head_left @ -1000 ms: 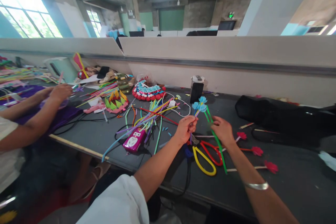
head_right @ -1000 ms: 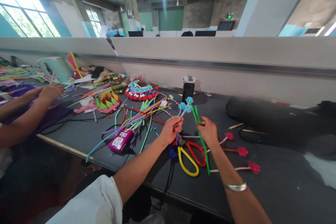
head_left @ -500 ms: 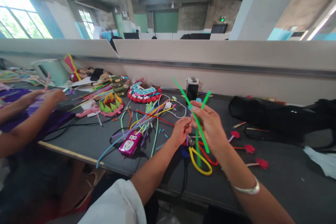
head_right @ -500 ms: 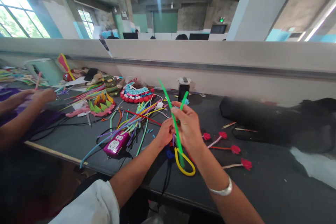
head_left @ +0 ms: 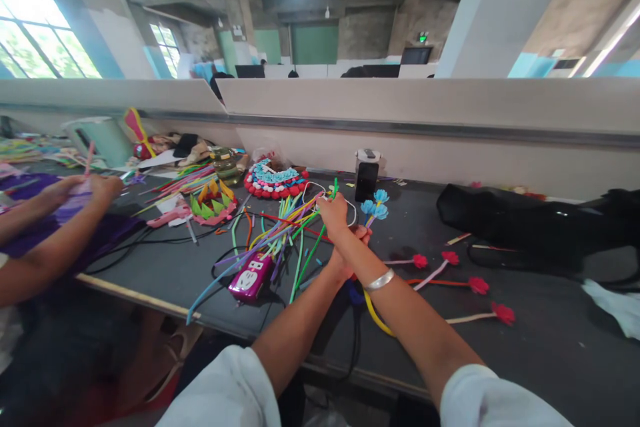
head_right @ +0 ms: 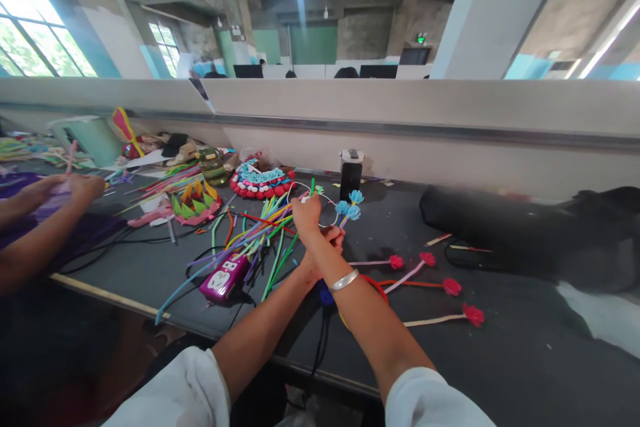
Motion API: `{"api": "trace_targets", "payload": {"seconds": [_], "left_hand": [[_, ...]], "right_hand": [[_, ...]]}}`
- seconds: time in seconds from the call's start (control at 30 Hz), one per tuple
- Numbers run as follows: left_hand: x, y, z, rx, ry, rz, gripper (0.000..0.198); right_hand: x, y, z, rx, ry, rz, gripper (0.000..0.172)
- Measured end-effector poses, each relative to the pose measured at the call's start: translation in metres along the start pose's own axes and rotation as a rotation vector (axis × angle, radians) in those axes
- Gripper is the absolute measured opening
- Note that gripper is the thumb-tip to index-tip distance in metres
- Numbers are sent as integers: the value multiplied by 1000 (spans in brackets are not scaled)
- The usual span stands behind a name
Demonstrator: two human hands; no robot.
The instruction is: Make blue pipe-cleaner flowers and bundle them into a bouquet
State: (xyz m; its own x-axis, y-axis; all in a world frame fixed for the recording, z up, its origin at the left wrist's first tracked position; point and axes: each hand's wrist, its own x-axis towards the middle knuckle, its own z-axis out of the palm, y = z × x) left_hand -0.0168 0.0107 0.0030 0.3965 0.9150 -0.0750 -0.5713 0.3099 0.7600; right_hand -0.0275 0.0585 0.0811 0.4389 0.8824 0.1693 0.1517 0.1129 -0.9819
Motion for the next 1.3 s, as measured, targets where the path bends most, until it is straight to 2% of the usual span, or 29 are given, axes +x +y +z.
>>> {"api": "trace_targets", "payload": {"seconds": [0.1, 0.17, 0.37, 0.47, 0.53, 0.67, 0.8, 0.93, 1.07, 1.3], "left_hand": [[1, 0, 0, 19, -52, 3, 30], [3, 1, -1, 37, -79, 4, 31], [9, 2, -5, 83, -122, -1, 28], [10, 0, -6, 88, -125, -6, 28], [11, -2, -7, 91, -126, -8, 29], [11, -3, -6, 100, -112, 2, 31], [9, -3, -3, 116, -102, 11, 30], [4, -1, 1, 133, -106, 17, 30], [2, 0, 3, 126, -101, 17, 32], [6, -1, -1, 61, -97, 0, 32]], "right_hand": [[-5, 4, -3, -310, -24, -136, 50], [-14, 3, 0, -471, -104, -264, 59], [-41, 8, 31, -786, -651, -677, 71], [-45, 17, 43, -905, -824, -783, 75], [-45, 22, 44, -985, -884, -806, 65], [-45, 28, 29, -1118, -873, -792, 35], [-49, 29, 8, -1204, -807, -723, 29], [-53, 31, -3, -1260, -819, -642, 20], [-55, 31, -1, -1250, -804, -634, 21], [-54, 28, 11, -1187, -686, -648, 30]]}}
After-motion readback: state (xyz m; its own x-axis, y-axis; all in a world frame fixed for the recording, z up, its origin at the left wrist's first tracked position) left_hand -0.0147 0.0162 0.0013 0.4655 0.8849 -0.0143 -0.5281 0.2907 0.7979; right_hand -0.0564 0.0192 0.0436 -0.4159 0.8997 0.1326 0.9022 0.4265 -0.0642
